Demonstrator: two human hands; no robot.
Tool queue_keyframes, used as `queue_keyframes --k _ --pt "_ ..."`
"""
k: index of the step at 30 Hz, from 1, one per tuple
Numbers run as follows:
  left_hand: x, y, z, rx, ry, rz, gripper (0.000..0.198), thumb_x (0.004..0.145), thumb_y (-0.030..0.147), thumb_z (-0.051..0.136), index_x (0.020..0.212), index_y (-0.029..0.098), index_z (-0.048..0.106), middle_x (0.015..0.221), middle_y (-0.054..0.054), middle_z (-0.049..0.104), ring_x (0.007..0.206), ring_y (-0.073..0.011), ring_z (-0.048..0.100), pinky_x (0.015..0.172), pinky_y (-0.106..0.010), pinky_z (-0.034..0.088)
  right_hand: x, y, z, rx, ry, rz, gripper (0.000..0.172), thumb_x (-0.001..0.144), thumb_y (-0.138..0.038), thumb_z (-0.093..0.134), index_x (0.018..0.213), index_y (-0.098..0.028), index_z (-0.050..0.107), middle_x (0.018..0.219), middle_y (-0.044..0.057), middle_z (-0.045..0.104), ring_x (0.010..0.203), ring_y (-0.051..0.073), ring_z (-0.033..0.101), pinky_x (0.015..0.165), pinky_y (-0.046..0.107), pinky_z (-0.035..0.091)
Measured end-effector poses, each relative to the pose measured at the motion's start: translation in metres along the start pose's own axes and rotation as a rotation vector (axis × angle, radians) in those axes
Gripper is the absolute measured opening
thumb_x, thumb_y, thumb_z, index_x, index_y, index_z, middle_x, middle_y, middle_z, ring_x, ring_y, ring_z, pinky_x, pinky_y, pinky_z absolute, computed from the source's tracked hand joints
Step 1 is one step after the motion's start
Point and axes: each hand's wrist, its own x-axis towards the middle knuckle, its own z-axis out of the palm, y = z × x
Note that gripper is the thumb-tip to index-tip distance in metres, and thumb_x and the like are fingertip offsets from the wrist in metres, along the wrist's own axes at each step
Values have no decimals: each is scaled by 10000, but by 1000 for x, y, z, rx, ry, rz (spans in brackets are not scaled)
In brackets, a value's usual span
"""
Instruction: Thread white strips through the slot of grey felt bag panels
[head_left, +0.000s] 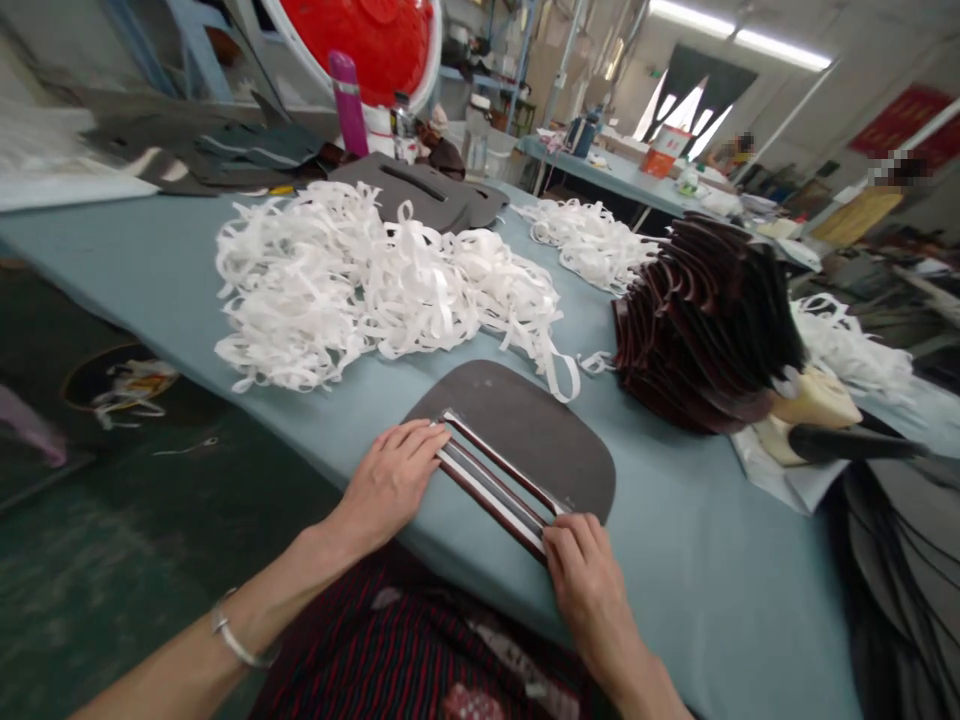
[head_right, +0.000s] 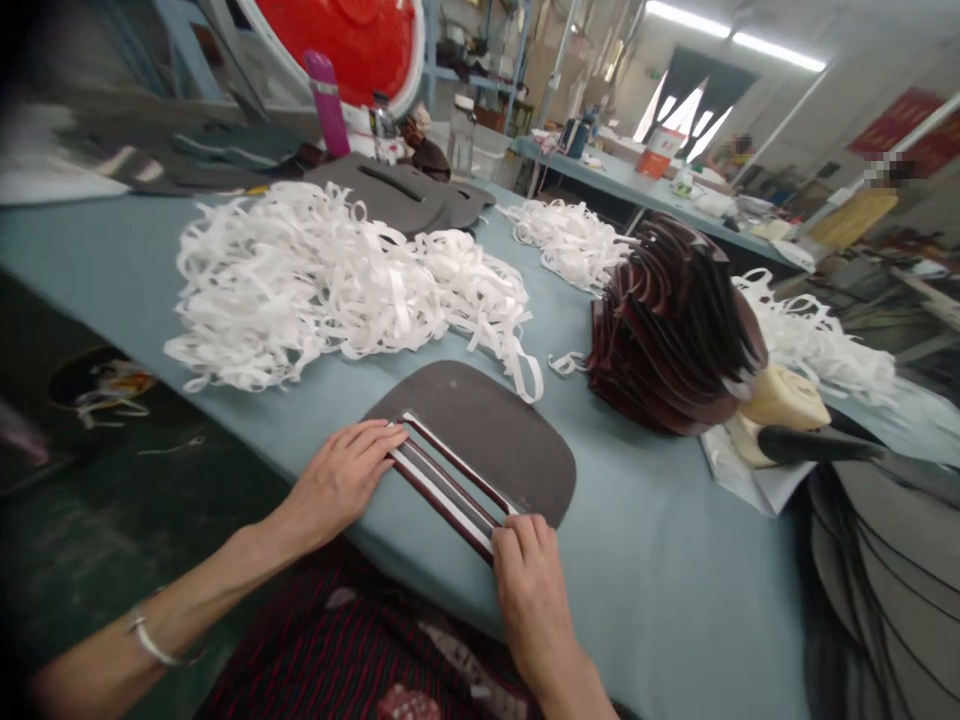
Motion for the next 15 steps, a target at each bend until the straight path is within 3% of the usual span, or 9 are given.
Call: queue_keyframes --k 3,6,11,15 --pt "0 -2 2 -9 -4 17 332 936 226 420 1250 206 527 1287 -74 571 1237 -242 458 1025 -420 364 4 4 -4 210 65 143 76 883 -123 517 889 -197 537 919 58 557 884 191 528 779 340 476" --pt "0 -4 4 -8 8 16 317 936 247 422 1228 201 536 1294 -78 564 1240 -245 456 1019 -416 361 2 8 -6 328 83 213 226 844 -103 561 1037 -210 516 1049 64 557 1008 191 526 884 346 458" --pt "0 -6 4 7 -5 8 298 936 261 419 1203 208 541 1367 -72 506 1245 -245 451 1016 -421 353 -4 7 -5 385 63 238 263 857 -86 518 1078 -228 524 1049 56 557 1016 186 523 888 340 458" --pt "2 -6 4 5 -33 28 293 934 256 420 1198 220 543 1317 -61 551 1252 -249 438 1008 -427 355 -4 4 -3 334 70 188 215 881 -84 485 1037 -223 538 980 53 574 961 190 515 824 333 467"
